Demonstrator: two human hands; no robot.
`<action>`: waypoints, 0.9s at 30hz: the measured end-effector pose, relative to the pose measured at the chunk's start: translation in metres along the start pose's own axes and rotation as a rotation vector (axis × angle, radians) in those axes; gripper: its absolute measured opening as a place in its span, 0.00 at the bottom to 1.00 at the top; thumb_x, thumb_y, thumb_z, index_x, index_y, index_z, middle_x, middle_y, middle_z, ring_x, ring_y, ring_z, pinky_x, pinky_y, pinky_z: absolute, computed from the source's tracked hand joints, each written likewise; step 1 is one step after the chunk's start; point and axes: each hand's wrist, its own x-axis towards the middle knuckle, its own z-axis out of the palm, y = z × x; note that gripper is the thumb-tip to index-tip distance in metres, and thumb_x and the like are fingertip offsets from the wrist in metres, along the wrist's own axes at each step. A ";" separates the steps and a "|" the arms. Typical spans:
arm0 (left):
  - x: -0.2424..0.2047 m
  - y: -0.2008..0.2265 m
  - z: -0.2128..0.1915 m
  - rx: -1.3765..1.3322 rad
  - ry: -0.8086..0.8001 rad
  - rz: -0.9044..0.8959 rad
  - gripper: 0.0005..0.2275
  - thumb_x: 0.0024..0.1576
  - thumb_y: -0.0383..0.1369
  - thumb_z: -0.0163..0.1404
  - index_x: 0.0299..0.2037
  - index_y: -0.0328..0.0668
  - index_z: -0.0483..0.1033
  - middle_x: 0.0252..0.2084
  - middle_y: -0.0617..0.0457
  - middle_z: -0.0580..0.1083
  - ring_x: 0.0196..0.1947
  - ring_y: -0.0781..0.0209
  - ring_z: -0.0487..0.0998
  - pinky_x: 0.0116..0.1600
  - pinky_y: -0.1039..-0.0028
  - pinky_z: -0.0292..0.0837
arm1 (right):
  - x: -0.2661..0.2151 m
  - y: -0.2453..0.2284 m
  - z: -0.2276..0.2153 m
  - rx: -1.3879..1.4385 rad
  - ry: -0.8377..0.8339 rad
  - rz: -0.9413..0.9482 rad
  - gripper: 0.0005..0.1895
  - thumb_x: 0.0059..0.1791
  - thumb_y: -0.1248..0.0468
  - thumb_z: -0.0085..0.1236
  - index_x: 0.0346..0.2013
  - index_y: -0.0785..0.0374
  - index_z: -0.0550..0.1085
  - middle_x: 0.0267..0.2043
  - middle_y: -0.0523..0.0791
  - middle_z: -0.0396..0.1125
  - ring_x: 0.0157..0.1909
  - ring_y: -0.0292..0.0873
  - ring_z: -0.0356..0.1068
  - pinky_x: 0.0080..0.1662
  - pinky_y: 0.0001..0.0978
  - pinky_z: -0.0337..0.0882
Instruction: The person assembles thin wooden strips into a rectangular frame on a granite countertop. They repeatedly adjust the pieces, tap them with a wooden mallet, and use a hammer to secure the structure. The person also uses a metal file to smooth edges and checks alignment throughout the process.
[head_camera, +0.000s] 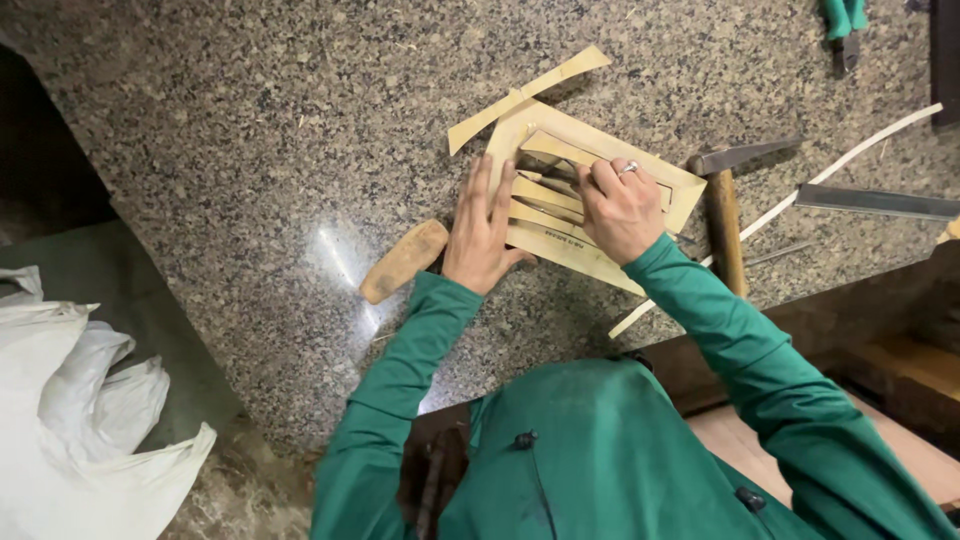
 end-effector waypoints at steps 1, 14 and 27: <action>0.000 -0.001 0.000 -0.001 -0.012 -0.017 0.61 0.32 0.39 0.73 0.76 0.39 0.43 0.76 0.35 0.49 0.77 0.32 0.48 0.77 0.46 0.52 | 0.001 0.000 0.000 0.005 -0.007 -0.007 0.10 0.46 0.69 0.60 0.42 0.67 0.78 0.35 0.45 0.61 0.40 0.46 0.66 0.42 0.39 0.67; -0.007 -0.015 0.002 -0.014 -0.015 0.031 0.55 0.38 0.39 0.73 0.75 0.35 0.50 0.78 0.36 0.47 0.79 0.36 0.46 0.78 0.51 0.53 | 0.001 -0.026 0.001 0.003 0.050 0.117 0.13 0.44 0.70 0.60 0.43 0.69 0.77 0.36 0.47 0.62 0.40 0.48 0.67 0.40 0.40 0.67; -0.016 -0.010 0.007 -0.201 0.019 -0.064 0.54 0.37 0.33 0.73 0.75 0.40 0.50 0.76 0.42 0.55 0.77 0.43 0.54 0.75 0.61 0.60 | 0.013 -0.012 0.019 -0.002 -0.047 -0.127 0.17 0.39 0.67 0.59 0.43 0.68 0.77 0.38 0.46 0.62 0.43 0.46 0.66 0.45 0.39 0.69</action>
